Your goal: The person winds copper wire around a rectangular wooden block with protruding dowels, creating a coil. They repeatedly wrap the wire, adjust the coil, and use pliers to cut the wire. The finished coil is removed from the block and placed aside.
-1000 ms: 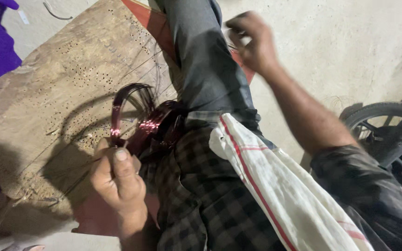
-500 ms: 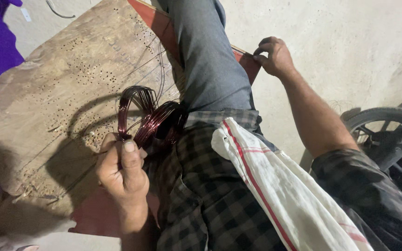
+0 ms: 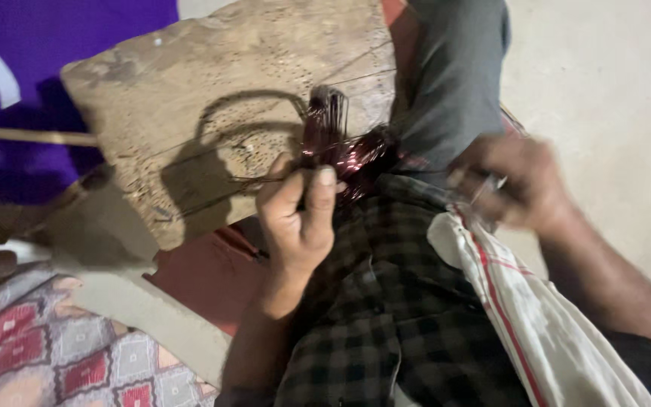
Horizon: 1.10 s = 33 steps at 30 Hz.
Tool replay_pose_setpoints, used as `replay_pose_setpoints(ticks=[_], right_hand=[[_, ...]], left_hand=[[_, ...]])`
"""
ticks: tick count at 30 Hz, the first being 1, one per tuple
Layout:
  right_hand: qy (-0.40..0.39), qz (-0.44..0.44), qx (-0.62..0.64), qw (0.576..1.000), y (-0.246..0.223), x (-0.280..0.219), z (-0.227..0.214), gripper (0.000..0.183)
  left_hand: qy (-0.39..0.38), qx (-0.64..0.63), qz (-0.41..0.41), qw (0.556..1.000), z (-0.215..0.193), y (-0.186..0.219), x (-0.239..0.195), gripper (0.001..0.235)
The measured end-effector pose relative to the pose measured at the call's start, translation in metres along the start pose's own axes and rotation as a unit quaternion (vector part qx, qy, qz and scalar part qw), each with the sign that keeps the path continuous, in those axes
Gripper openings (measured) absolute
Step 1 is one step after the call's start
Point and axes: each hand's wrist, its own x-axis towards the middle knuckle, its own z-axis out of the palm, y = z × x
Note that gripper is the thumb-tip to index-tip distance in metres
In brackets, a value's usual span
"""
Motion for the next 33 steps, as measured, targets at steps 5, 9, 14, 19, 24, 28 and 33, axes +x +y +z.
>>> replay_pose_setpoints(ticks=[5,9,14,19,24,28,33], right_hand=[[0.003,-0.012,0.053,0.999,-0.040,0.030,0.038,0.007],[-0.028,-0.122,0.088,0.988,-0.046,0.048,0.044,0.001],[-0.017,-0.004,0.073,0.997,-0.056,0.060,0.051,0.010],[0.028,-0.108,0.072,0.991,-0.067,0.074,0.059,0.013],[0.057,-0.209,-0.015,0.976,-0.075,0.084,0.053,0.023],[0.054,-0.254,-0.082,0.962,-0.078,0.083,0.049,0.031],[0.098,-0.292,-0.117,0.944,-0.084,0.079,0.053,0.031]], left_hand=[[0.043,0.005,0.051,0.998,-0.002,0.019,0.001,0.023],[0.071,0.041,0.061,0.995,-0.017,0.026,0.002,0.018],[0.080,0.032,0.057,0.995,-0.023,0.029,0.001,0.016],[0.064,0.046,0.082,0.994,-0.021,0.037,0.001,0.014],[0.070,0.039,0.074,0.994,-0.024,0.039,-0.002,0.014],[0.075,0.030,0.060,0.995,-0.029,0.042,-0.003,0.014],[0.064,0.001,0.062,0.996,-0.033,0.040,-0.004,0.016]])
